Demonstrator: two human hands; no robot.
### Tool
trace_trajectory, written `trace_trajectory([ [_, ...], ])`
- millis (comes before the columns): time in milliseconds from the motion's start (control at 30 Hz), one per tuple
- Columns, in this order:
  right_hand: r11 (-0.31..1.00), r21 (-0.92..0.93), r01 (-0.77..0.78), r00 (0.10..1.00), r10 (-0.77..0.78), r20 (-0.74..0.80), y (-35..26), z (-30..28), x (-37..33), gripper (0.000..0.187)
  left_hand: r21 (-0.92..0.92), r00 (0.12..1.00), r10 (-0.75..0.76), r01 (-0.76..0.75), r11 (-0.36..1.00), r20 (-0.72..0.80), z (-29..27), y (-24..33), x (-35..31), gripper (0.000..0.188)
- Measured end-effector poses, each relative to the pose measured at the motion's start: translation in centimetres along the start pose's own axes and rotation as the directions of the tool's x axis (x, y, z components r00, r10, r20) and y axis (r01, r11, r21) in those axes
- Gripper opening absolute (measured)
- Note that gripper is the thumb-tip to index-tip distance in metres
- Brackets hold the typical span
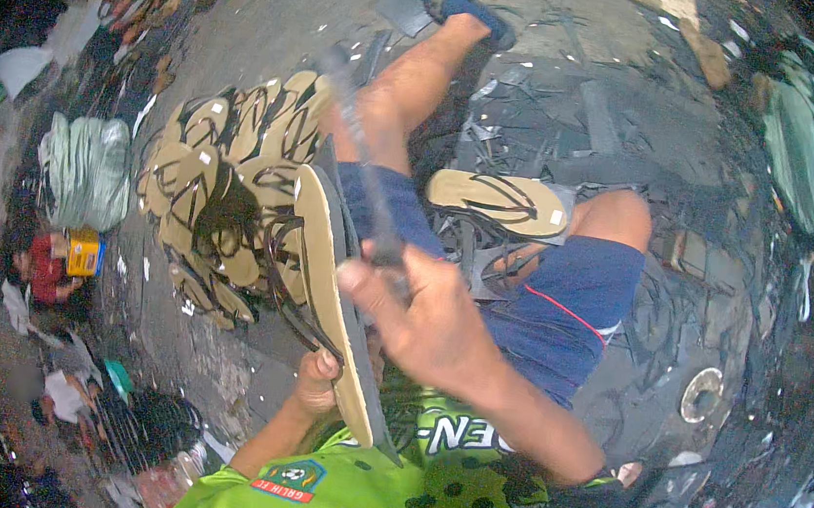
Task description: The person sits on the ground and uses a knife to trim the edges of flip-flop soles. They repeatedly pick up a flip-flop, cut along its perimeter, and place it aside. The process continues with multiple flip-flops in a repetitive manner.
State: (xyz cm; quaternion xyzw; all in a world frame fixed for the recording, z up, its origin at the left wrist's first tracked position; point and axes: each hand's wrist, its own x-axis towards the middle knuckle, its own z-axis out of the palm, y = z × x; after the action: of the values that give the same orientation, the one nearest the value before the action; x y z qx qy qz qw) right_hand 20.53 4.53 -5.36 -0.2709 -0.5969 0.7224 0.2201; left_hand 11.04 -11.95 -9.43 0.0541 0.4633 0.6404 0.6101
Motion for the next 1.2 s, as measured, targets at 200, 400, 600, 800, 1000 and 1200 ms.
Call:
trace_trajectory([
  [200,0.898,-0.376,0.228,0.968,-0.251,-0.012,0.7,-0.7,-1.3,0.031,0.015,0.995,0.090,-0.090,0.996,0.046,2.0,-0.2,2.0,0.066],
  [400,0.906,-0.307,0.292,0.948,-0.316,-0.031,0.5,-0.8,-1.9,0.025,0.003,0.988,0.146,-0.147,0.989,0.057,1.9,-0.6,2.1,0.069],
  [600,0.998,-0.036,0.050,0.999,-0.049,0.011,-0.7,-1.6,-2.4,0.040,-0.012,0.992,0.035,-0.033,0.999,0.122,-0.9,-1.2,2.7,0.081],
  [800,0.776,-0.602,0.189,0.981,-0.174,0.084,-0.9,-4.8,-5.6,0.052,0.014,0.972,0.209,-0.212,0.977,0.103,-2.9,1.8,4.2,0.072],
  [1000,0.679,-0.726,0.107,0.990,-0.002,0.144,-4.1,-5.7,-7.7,0.051,-0.058,0.953,0.296,-0.292,0.955,0.067,-5.5,3.6,4.5,0.070],
  [1200,0.335,-0.911,0.240,0.971,-0.101,0.219,-5.0,-6.0,-6.9,0.058,0.145,0.931,0.366,-0.363,0.920,0.011,-6.8,4.4,4.4,0.077],
])
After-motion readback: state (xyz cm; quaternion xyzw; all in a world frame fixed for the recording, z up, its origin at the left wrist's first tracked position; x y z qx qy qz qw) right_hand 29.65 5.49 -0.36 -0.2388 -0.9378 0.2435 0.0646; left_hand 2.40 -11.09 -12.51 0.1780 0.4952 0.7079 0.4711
